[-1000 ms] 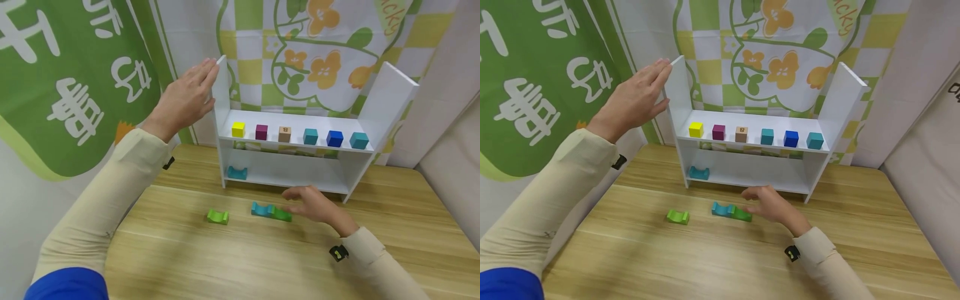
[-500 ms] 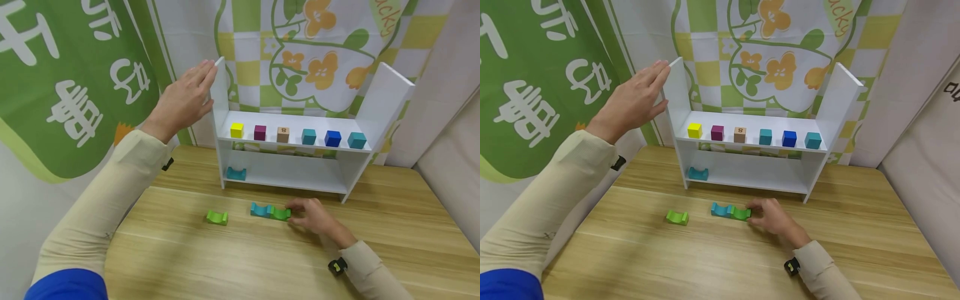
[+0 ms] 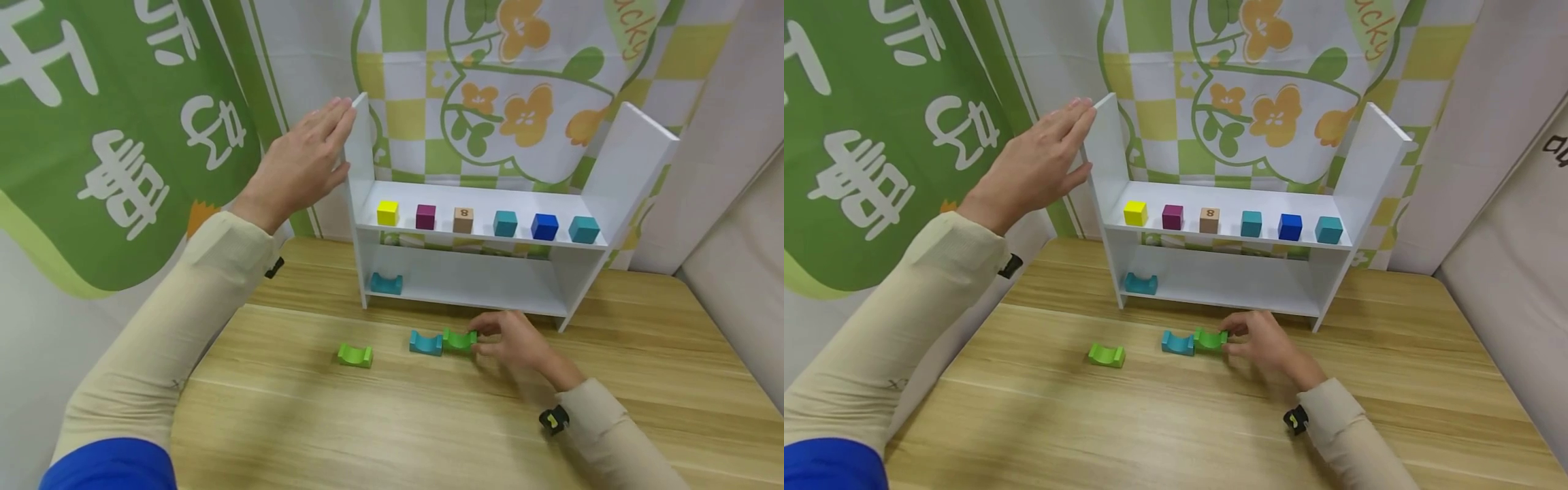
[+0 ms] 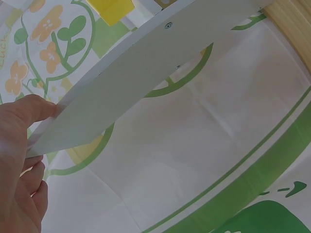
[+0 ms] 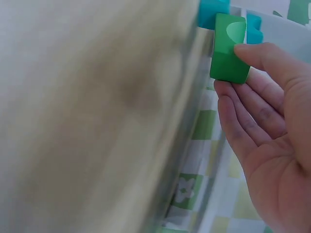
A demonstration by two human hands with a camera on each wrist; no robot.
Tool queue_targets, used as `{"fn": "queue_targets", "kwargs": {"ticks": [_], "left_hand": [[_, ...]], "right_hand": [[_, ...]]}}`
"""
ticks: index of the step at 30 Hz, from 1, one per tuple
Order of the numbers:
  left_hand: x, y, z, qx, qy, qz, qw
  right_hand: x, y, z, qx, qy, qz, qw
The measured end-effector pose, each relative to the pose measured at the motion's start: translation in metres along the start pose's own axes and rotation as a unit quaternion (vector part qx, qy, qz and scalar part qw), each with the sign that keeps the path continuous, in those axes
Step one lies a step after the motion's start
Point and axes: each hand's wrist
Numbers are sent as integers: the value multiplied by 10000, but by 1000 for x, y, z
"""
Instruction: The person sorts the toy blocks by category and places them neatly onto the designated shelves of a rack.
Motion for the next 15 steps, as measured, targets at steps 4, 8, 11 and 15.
{"fn": "queue_targets", "kwargs": {"ticks": [4, 8, 11, 15], "left_hand": [[0, 1, 0, -4, 3, 7, 10000], [-1, 1, -1, -15, -8, 17, 10000], [0, 1, -1, -3, -11, 9, 10000], [1, 0, 0, 7, -7, 16, 10000]], "right_hand": [[-9, 11, -9, 13, 40, -35, 10000], [-19, 22, -20, 57, 11, -106, 9999], [-25, 27, -30, 160, 85, -127, 9998], [-28, 30, -42, 306, 141, -24, 9994]]}}
Point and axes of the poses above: each hand's wrist, its own z-axis away from the middle knuckle, its own y-axis out of the back of the hand, x = y × z, and after that the axes turned 15 degrees about -z, right-handed
